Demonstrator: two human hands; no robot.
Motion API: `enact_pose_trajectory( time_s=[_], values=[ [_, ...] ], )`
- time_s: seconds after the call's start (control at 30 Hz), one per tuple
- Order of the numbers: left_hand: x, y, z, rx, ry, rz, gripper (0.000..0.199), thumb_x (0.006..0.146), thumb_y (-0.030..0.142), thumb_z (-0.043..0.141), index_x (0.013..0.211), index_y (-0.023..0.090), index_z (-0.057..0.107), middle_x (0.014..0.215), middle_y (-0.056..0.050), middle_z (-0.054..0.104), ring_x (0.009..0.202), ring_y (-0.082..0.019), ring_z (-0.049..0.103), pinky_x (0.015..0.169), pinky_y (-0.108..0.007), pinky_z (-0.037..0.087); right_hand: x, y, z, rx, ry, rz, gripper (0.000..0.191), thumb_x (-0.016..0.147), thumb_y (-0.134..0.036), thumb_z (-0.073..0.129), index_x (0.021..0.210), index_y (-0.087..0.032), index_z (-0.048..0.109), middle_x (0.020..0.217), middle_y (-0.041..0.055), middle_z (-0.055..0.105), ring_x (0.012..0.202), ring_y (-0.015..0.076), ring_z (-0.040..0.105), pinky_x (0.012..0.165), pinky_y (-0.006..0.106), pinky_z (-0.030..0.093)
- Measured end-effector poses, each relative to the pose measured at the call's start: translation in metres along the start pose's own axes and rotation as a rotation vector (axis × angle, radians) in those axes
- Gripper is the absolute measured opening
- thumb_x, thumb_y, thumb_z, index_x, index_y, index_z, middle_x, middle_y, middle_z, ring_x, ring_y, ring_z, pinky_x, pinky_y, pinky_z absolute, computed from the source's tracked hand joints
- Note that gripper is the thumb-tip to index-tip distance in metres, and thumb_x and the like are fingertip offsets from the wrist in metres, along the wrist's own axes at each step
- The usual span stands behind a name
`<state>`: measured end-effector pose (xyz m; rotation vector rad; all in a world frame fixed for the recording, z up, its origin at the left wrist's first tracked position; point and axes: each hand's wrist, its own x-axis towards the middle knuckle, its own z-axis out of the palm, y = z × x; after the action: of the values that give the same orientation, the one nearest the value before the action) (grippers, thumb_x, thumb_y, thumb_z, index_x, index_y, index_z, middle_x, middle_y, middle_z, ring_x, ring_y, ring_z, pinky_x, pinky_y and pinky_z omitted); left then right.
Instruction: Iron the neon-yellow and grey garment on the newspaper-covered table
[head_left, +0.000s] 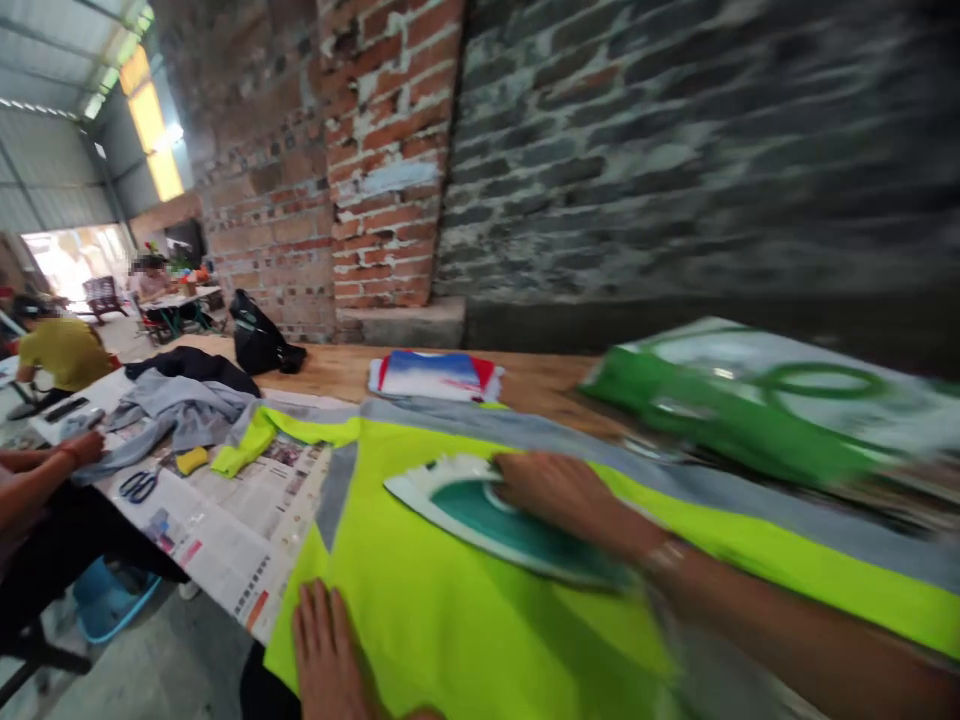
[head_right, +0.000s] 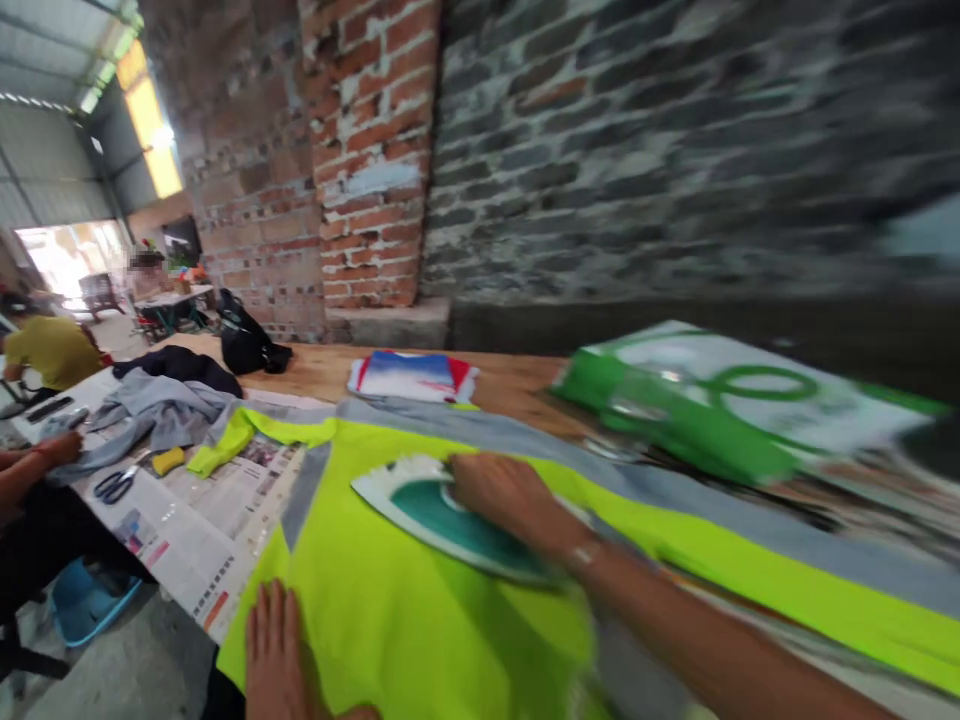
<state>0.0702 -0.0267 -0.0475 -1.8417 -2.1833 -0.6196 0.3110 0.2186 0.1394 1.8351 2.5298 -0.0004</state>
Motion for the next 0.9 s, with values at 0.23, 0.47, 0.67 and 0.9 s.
enact_pose_trajectory(
  time_s=[0.23,0.47,0.67,0.9],
  values=[
    [0.016,-0.006,-0.022,0.089,0.041,0.157,0.112,0.066,0.074,0.067,0.149,0.005,0.038,0.161,-0.027,0.029,0.152,-0.042,0.022,0.123,-0.062,0.017,0.065,0.039,-0.024,0.021,0.083,0.192,0.035,0.092,-0.011,0.045,0.11,0.004,0.072,0.108,0.0304,0.07,0.104,0.0287,0.068,0.084,0.03,0.045],
    [0.022,-0.003,-0.016,0.084,0.036,0.142,0.112,0.064,0.076,0.068,0.144,0.001,0.046,0.158,-0.03,0.033,0.15,-0.045,0.027,0.122,-0.063,0.018,0.049,0.027,-0.033,0.038,-0.001,0.143,0.032,0.083,-0.017,0.06,0.107,-0.004,0.076,0.106,0.0241,0.074,0.096,0.0261,0.07,0.076,0.026,0.046],
    [0.032,0.003,-0.029,0.029,-0.074,0.052,0.109,0.063,0.074,0.071,0.143,0.003,0.05,0.156,-0.028,0.037,0.147,-0.045,0.033,0.121,-0.062,0.022,-0.043,-0.028,-0.022,0.046,-0.109,-0.003,0.027,0.081,-0.024,0.06,0.1,-0.018,0.079,0.101,0.0148,0.077,0.094,0.0267,0.072,0.072,0.028,0.046],
    [0.033,0.01,-0.041,-0.059,0.005,0.021,0.112,0.066,0.067,0.073,0.15,0.001,0.038,0.159,-0.026,0.034,0.15,-0.042,0.028,0.122,-0.056,0.025,-0.123,-0.082,-0.011,0.014,-0.11,-0.064,0.028,0.084,-0.021,0.057,0.104,-0.016,0.076,0.101,0.0172,0.076,0.099,0.0296,0.072,0.078,0.032,0.047]
  ],
)
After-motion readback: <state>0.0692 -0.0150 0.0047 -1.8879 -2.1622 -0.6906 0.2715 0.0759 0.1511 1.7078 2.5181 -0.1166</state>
